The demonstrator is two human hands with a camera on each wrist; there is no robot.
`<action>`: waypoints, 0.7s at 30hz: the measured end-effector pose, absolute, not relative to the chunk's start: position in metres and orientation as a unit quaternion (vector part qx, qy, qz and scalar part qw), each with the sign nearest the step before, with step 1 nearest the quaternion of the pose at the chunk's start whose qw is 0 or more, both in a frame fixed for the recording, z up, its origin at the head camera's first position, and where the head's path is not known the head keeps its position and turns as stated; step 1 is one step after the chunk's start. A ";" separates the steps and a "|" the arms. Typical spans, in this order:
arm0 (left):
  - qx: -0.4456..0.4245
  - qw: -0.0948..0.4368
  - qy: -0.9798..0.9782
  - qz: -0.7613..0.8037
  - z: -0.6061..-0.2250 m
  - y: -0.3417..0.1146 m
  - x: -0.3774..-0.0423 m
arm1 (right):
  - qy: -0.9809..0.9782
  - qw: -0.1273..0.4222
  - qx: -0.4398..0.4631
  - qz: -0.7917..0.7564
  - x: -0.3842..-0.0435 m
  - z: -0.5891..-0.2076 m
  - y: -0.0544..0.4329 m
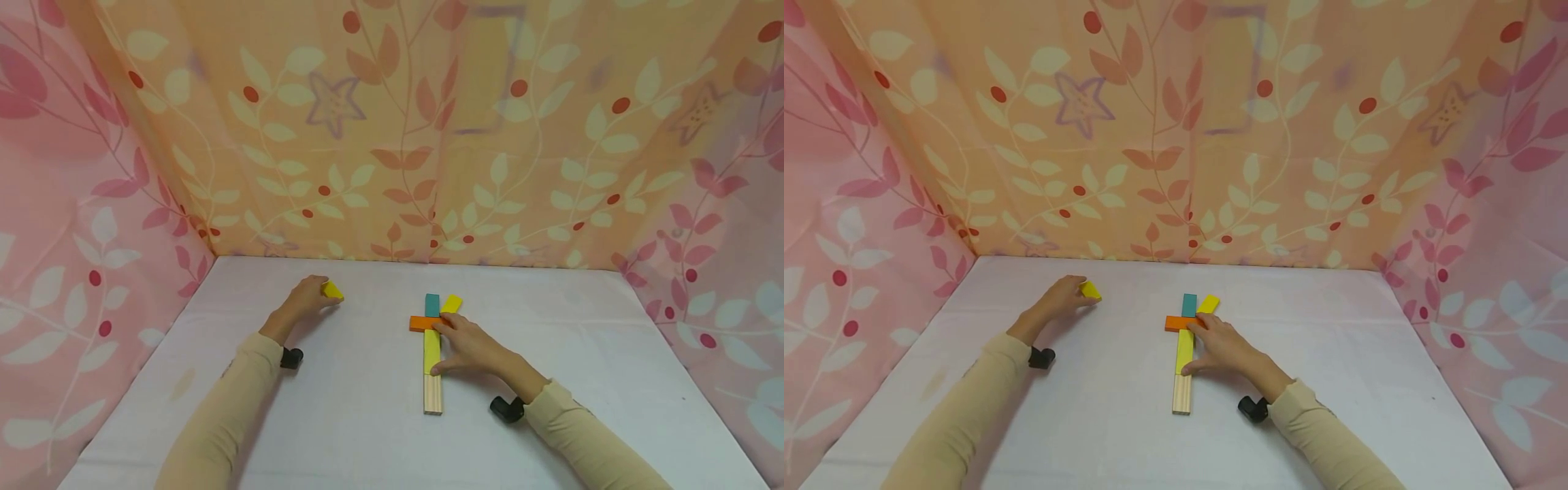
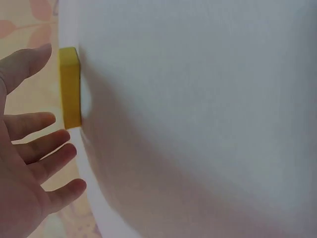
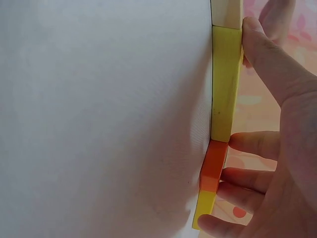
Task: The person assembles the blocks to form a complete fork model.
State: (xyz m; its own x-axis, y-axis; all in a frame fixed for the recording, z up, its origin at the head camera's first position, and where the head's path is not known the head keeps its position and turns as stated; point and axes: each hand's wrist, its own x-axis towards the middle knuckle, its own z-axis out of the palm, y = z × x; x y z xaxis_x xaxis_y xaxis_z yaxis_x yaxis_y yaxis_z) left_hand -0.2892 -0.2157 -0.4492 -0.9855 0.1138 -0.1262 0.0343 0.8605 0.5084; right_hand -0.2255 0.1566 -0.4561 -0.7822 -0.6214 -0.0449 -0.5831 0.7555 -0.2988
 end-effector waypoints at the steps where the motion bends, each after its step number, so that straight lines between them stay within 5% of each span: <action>1: 0.040 0.079 0.961 0.261 -0.450 -0.216 -0.290 | 0.935 0.073 -0.320 -0.137 -0.226 -0.456 0.157; 21: 0.054 0.088 0.960 0.261 -0.455 -0.220 -0.303 | 0.936 0.089 -0.311 -0.137 -0.226 -0.454 0.157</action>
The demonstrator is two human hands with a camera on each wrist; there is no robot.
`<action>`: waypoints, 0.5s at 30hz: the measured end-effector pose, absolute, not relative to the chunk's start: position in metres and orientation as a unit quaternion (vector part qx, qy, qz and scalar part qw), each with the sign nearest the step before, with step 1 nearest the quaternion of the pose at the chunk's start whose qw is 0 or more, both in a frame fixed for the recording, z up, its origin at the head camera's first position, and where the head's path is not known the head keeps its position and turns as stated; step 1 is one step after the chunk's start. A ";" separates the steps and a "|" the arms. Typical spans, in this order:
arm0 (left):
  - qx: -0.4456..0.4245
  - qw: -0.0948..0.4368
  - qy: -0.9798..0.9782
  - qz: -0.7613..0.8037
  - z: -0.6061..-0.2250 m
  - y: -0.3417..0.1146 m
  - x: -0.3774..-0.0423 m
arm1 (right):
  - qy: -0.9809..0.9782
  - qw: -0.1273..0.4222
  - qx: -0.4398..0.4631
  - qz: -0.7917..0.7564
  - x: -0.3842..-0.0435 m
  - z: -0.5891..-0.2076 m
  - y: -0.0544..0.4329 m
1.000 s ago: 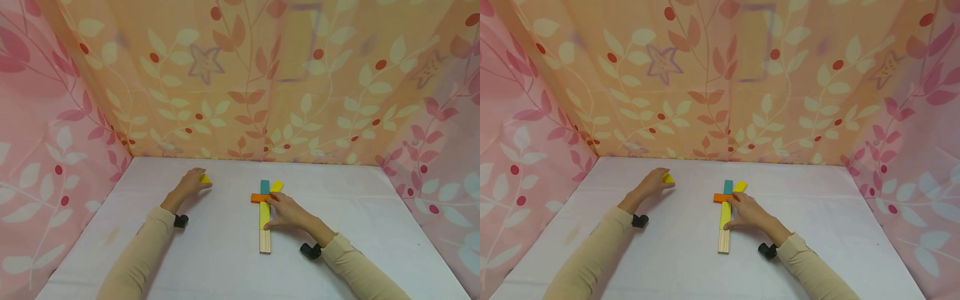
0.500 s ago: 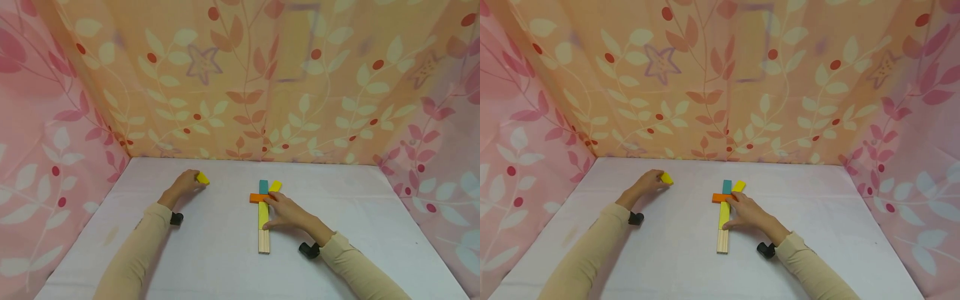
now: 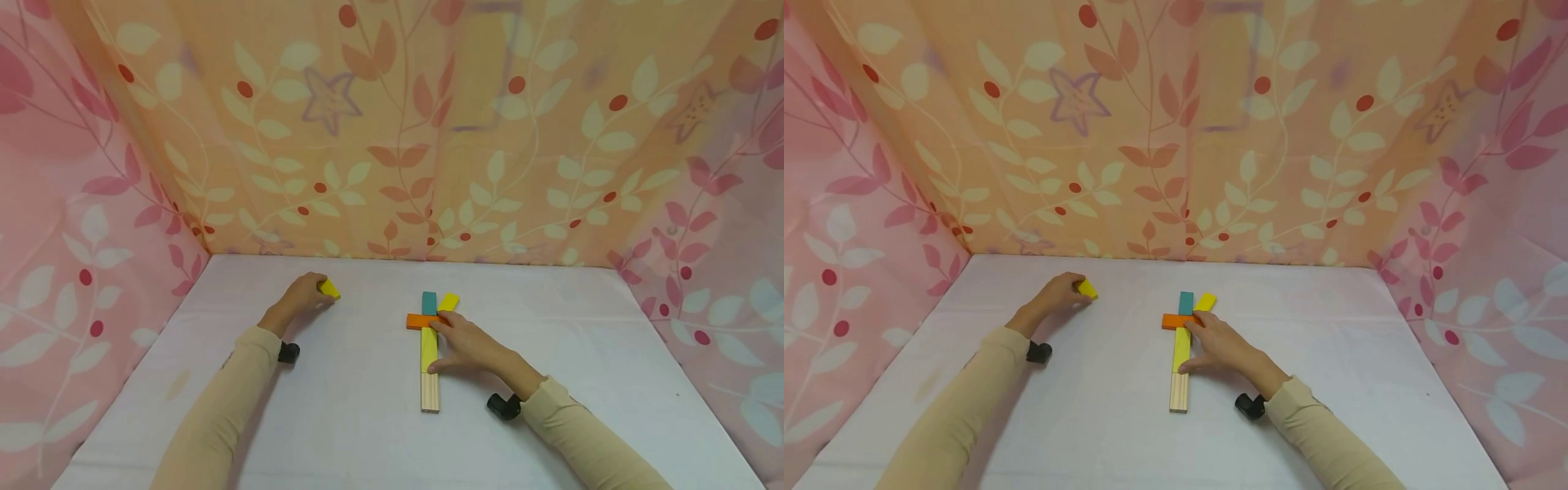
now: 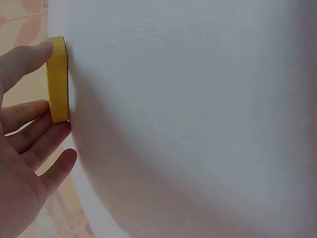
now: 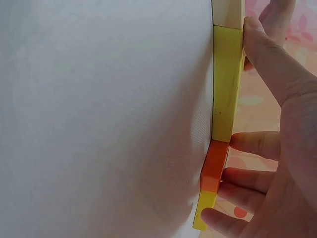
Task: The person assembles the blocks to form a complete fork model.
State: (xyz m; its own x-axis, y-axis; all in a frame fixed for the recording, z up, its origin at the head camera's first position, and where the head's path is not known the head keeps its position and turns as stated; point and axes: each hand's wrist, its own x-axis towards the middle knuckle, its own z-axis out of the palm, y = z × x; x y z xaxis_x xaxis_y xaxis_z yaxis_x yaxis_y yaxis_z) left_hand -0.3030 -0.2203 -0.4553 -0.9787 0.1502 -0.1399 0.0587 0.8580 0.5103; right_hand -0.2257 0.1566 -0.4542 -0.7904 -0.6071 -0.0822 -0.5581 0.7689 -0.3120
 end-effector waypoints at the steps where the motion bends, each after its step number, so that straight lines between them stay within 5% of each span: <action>1: 0.055 0.087 0.959 0.262 -0.455 -0.220 -0.303 | 0.937 0.089 -0.310 -0.136 -0.226 -0.454 0.157; 15: 0.050 0.096 0.959 0.262 -0.455 -0.221 -0.305 | 0.938 0.094 -0.305 -0.135 -0.226 -0.456 0.156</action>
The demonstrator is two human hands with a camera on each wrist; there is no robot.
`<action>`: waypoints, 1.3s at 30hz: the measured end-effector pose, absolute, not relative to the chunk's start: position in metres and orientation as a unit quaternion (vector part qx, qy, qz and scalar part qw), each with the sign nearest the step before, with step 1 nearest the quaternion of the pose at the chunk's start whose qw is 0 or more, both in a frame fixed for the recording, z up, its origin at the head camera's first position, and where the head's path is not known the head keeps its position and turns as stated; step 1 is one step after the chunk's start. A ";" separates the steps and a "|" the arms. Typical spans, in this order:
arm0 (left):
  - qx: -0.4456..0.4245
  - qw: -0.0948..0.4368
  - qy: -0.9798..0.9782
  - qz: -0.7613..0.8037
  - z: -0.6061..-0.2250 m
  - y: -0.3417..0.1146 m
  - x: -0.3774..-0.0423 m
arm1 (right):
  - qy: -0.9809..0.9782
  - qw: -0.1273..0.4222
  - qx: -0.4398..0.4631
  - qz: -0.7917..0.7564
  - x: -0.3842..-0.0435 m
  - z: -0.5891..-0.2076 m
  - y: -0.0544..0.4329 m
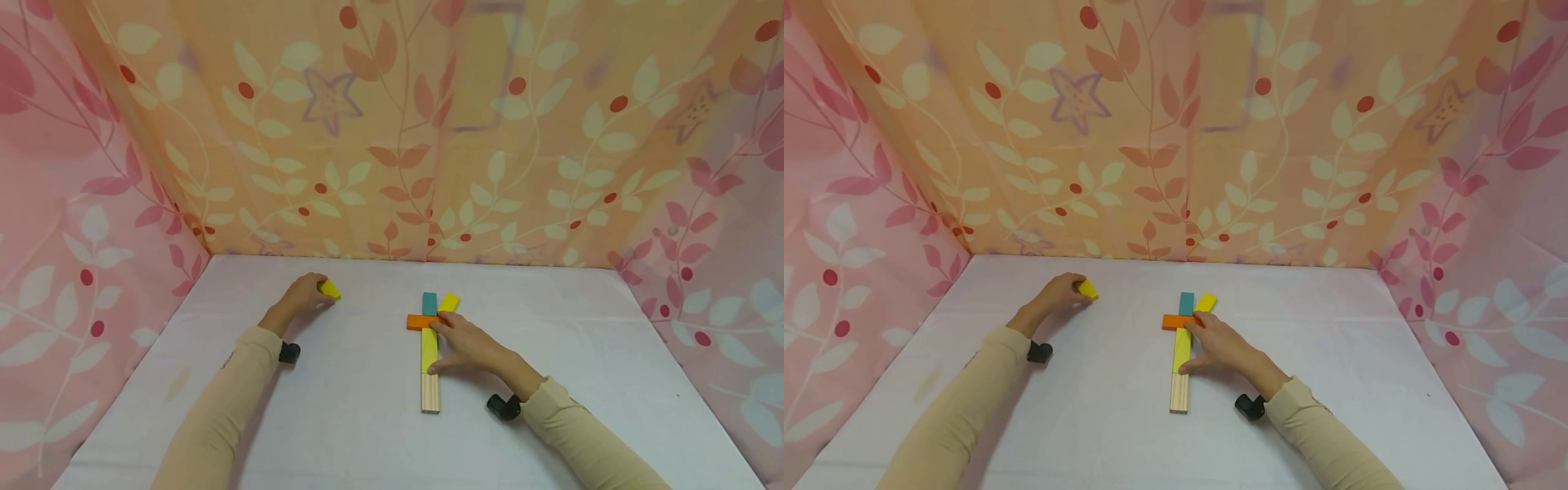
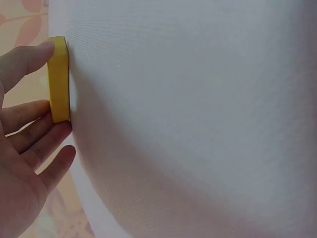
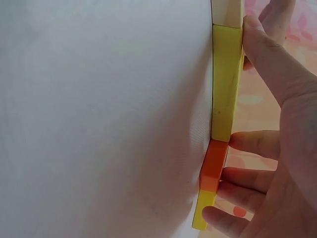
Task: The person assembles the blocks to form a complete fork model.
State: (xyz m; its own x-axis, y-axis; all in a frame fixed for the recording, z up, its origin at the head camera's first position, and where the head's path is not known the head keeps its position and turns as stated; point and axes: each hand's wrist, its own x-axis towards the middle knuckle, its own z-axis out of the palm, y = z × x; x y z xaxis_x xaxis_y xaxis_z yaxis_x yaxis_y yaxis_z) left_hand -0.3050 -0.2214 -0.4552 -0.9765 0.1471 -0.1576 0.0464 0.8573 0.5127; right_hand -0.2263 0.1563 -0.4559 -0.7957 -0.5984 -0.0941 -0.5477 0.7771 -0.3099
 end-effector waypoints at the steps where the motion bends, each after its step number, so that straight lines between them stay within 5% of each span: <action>1: 0.050 0.097 0.959 0.263 -0.455 -0.222 -0.305 | 0.938 0.095 -0.304 -0.134 -0.226 -0.456 0.156; 39: 0.039 0.099 0.957 0.269 -0.451 -0.220 -0.304 | 0.938 0.087 -0.307 -0.136 -0.224 -0.452 0.157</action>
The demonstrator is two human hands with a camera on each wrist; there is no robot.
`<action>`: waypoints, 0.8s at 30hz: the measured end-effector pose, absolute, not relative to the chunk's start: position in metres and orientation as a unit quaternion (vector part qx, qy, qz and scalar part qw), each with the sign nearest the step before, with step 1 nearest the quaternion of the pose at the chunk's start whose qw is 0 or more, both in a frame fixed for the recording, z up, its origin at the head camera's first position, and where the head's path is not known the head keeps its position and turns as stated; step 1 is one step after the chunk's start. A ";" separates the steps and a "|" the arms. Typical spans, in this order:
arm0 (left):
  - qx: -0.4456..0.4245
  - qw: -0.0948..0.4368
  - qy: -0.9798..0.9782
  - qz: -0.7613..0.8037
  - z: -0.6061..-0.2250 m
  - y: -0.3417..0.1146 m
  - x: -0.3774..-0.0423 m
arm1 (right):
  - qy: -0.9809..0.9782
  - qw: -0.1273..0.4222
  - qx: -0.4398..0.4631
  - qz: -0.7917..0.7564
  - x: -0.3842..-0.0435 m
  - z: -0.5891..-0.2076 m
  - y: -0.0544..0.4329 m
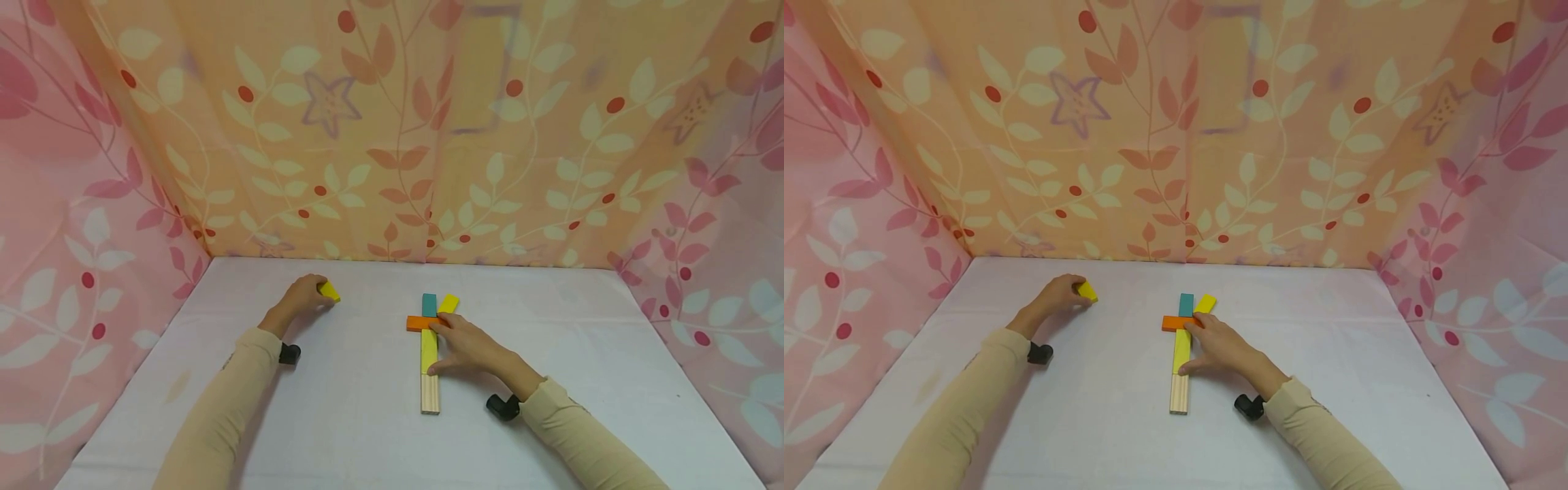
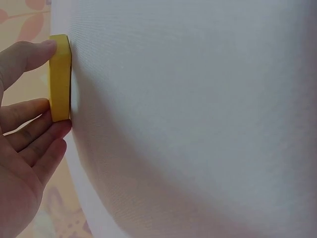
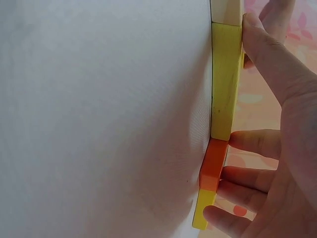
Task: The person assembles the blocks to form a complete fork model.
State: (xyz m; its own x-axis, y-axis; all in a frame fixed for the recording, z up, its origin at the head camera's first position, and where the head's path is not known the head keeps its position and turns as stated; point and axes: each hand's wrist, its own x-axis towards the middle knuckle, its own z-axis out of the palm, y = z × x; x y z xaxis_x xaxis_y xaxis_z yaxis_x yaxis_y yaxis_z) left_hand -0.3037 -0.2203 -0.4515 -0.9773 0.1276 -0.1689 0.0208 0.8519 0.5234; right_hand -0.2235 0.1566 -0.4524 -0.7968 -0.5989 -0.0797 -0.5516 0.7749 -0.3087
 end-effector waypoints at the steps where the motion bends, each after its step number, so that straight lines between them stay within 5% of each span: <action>1: 0.039 0.099 0.957 0.269 -0.451 -0.220 -0.303 | 0.938 0.087 -0.306 -0.136 -0.224 -0.452 0.157; 24: 0.063 0.078 0.946 0.308 -0.444 -0.193 -0.304 | 0.941 0.098 -0.295 -0.135 -0.223 -0.451 0.156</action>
State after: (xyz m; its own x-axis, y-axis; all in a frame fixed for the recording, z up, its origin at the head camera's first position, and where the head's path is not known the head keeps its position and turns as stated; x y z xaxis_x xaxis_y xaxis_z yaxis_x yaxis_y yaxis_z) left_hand -0.3039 -0.1926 -0.4437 -0.9801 0.1665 -0.1080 0.0709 0.8018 0.5934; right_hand -0.2228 0.1557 -0.4513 -0.8073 -0.5807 -0.1050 -0.5279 0.7902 -0.3113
